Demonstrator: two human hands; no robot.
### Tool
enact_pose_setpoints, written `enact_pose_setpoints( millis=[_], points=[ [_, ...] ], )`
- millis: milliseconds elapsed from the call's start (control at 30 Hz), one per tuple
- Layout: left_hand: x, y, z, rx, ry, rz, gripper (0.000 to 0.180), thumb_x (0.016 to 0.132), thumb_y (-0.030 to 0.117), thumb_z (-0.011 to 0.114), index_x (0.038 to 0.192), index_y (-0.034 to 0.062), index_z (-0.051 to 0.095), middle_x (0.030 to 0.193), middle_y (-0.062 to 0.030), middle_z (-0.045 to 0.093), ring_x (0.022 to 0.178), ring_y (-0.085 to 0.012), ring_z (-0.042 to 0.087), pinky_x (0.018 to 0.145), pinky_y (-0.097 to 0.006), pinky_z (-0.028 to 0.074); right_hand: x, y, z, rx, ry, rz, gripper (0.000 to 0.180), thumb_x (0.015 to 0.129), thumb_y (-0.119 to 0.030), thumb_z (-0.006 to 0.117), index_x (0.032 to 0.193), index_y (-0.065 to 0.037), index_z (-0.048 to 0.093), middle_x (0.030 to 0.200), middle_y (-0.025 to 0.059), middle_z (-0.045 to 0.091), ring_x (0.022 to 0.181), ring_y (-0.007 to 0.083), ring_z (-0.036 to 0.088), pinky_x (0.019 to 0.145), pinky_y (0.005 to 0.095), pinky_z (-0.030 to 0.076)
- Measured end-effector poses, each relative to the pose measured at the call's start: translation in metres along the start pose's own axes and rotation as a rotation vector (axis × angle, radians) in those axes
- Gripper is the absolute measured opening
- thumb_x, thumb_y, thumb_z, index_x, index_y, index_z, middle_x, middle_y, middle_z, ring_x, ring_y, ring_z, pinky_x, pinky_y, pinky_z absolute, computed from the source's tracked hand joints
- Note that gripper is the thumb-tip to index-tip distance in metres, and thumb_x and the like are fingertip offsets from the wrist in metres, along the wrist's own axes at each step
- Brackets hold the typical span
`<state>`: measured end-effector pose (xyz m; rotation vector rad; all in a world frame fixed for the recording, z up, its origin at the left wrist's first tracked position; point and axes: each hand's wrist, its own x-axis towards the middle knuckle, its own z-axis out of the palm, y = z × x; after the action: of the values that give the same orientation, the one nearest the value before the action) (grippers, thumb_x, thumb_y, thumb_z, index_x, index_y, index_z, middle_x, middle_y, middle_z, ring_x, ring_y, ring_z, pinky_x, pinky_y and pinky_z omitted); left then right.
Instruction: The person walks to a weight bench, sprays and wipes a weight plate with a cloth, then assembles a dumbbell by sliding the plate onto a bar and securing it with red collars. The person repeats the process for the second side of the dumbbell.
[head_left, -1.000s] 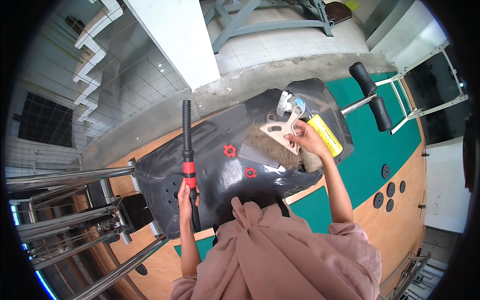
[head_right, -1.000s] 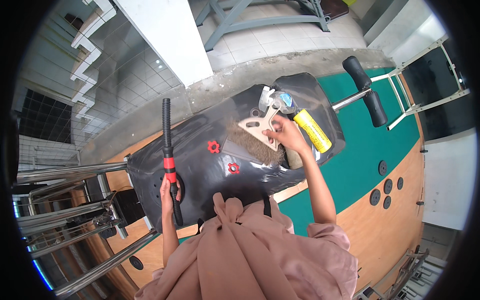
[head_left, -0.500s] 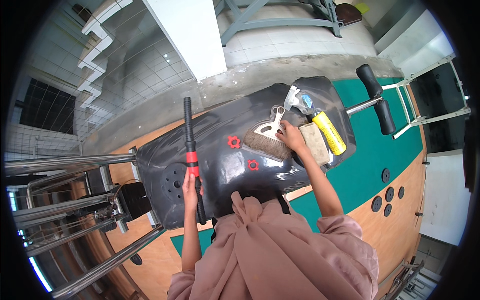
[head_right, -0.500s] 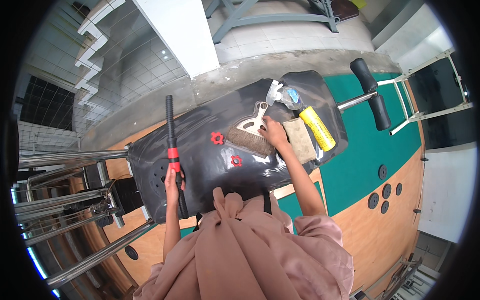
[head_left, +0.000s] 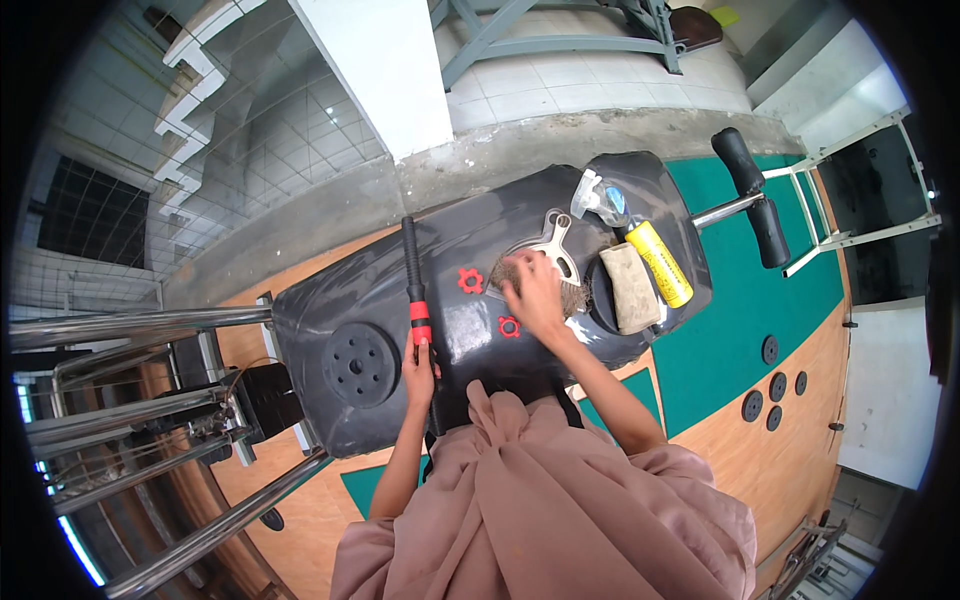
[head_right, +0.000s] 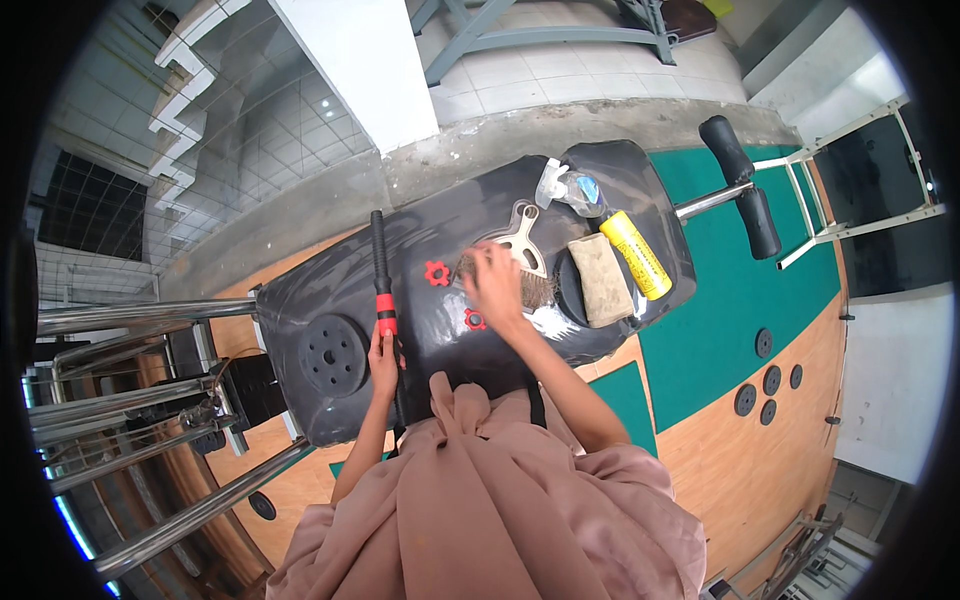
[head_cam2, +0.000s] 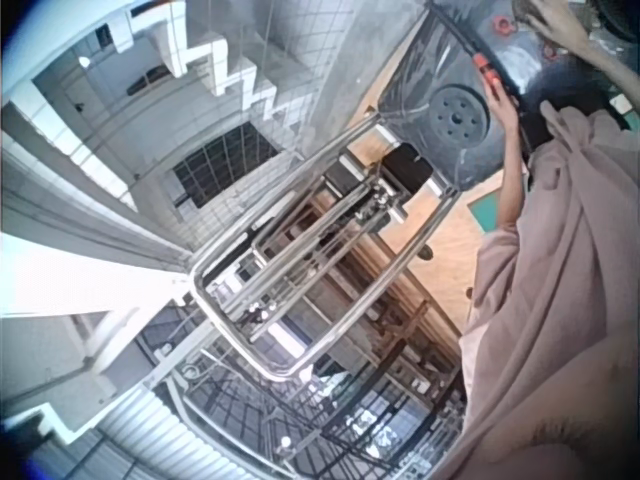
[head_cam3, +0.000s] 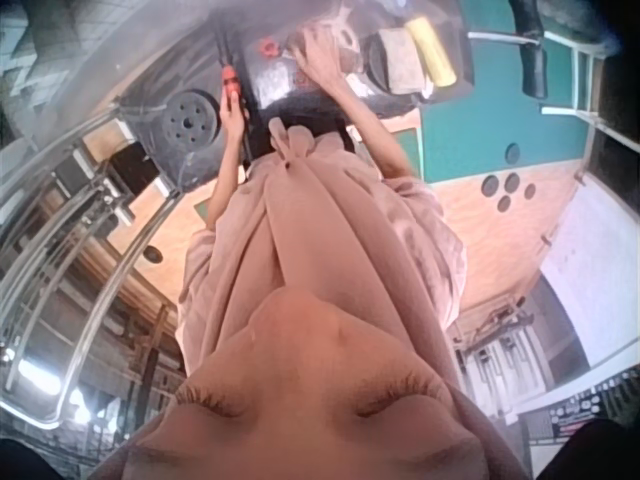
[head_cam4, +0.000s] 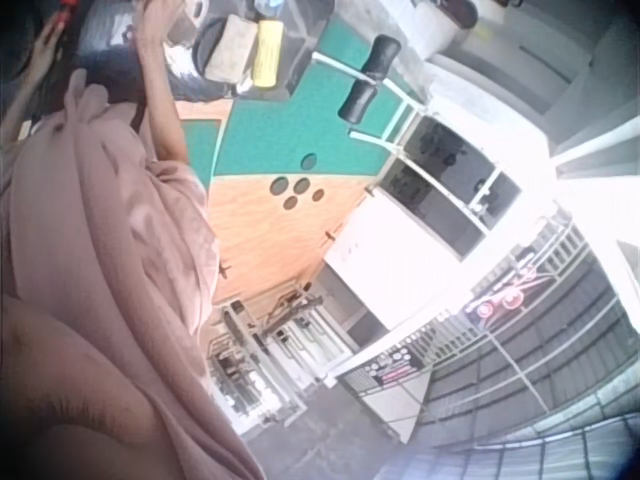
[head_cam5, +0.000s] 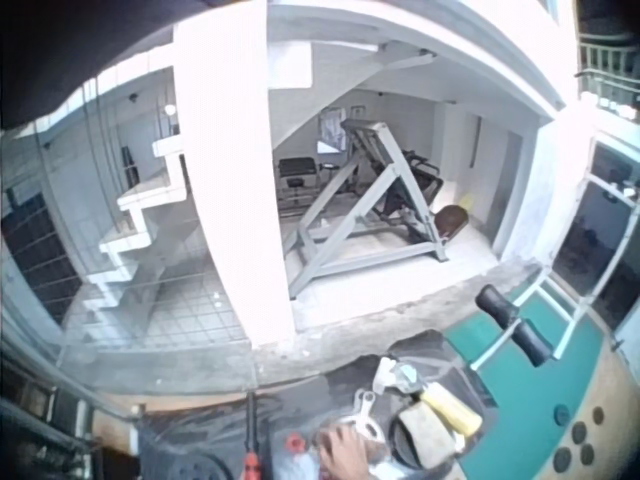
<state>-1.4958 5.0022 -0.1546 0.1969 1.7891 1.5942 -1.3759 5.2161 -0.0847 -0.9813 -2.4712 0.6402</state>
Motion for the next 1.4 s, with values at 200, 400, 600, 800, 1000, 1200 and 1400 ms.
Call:
enact_pose_setpoints(
  millis=[200,400,600,800,1000,1200,1400],
  points=[
    [0.003,0.027,0.018,-0.086,-0.053,0.142,0.05,0.097,0.028,0.046,0.141,0.0079,0.032,0.081,-0.0034,0.051,0.059,-0.0066,0.048,0.047,-0.021,0.041,-0.024,-0.055,0.021,0.437,-0.247,-0.102,0.031,0.083,-0.018,0.061,0.109,-0.005,0.053,0.109,0.0132,0.051,0.104,0.0318,0.052,0.087,0.0416,0.042],
    [0.007,0.04,0.024,-0.143,-0.215,0.226,0.05,0.098,0.031,0.044,0.14,0.0069,0.032,0.087,-0.0045,0.053,0.074,-0.0108,0.054,0.067,-0.025,0.047,-0.021,-0.05,-0.012,0.472,-0.184,-0.142,0.025,0.085,-0.017,0.059,0.107,-0.005,0.054,0.105,0.0139,0.053,0.103,0.0327,0.052,0.089,0.0406,0.041],
    [-0.007,0.061,0.024,-0.126,-0.324,0.154,0.052,0.096,0.031,0.047,0.14,0.0088,0.03,0.093,-0.0052,0.056,0.077,-0.0104,0.056,0.066,-0.024,0.046,-0.028,0.067,-0.08,0.092,0.189,0.208,0.029,0.081,-0.012,0.06,0.108,-0.004,0.056,0.104,0.0164,0.054,0.1,0.0341,0.051,0.09,0.0406,0.04],
    [-0.004,0.049,0.024,0.073,-0.235,0.175,0.056,0.095,0.028,0.051,0.142,0.0107,0.028,0.095,-0.0034,0.056,0.074,-0.0079,0.054,0.058,-0.021,0.042,-0.057,0.151,-0.096,-0.261,0.041,0.439,0.069,0.076,-0.039,0.068,0.13,-0.007,0.04,0.125,0.0216,0.044,0.116,0.0381,0.043,0.097,0.0462,0.035],
    [-0.006,0.014,0.003,0.347,0.041,0.074,0.056,0.092,0.025,0.054,0.139,0.005,0.03,0.106,-0.0123,0.057,0.087,-0.0189,0.057,0.073,-0.029,0.046,-0.07,0.163,-0.074,-0.229,-0.114,0.533,0.101,0.069,-0.05,0.071,0.144,-0.009,0.016,0.14,0.0257,0.029,0.129,0.0405,0.032,0.104,0.0485,0.029],
    [0.003,-0.041,-0.019,0.63,0.27,0.232,0.059,0.089,0.018,0.056,0.138,0.0007,0.028,0.13,-0.0251,0.043,0.12,-0.0355,0.044,0.102,-0.039,0.031,-0.074,0.162,-0.07,-0.295,-0.078,0.49,0.105,0.067,-0.047,0.075,0.145,-0.009,0.016,0.138,0.0246,0.033,0.125,0.0405,0.037,0.102,0.0467,0.033],
    [-0.007,-0.033,-0.005,0.782,0.294,0.353,0.068,0.078,-0.004,0.059,0.139,0.0075,0.032,0.122,-0.0194,0.039,0.114,-0.0378,0.042,0.095,-0.041,0.036,-0.072,0.168,-0.073,-0.22,-0.088,0.54,0.101,0.064,-0.032,0.077,0.145,-0.017,0.018,0.135,0.0192,0.038,0.12,0.0401,0.042,0.099,0.0472,0.037]
  ],
)
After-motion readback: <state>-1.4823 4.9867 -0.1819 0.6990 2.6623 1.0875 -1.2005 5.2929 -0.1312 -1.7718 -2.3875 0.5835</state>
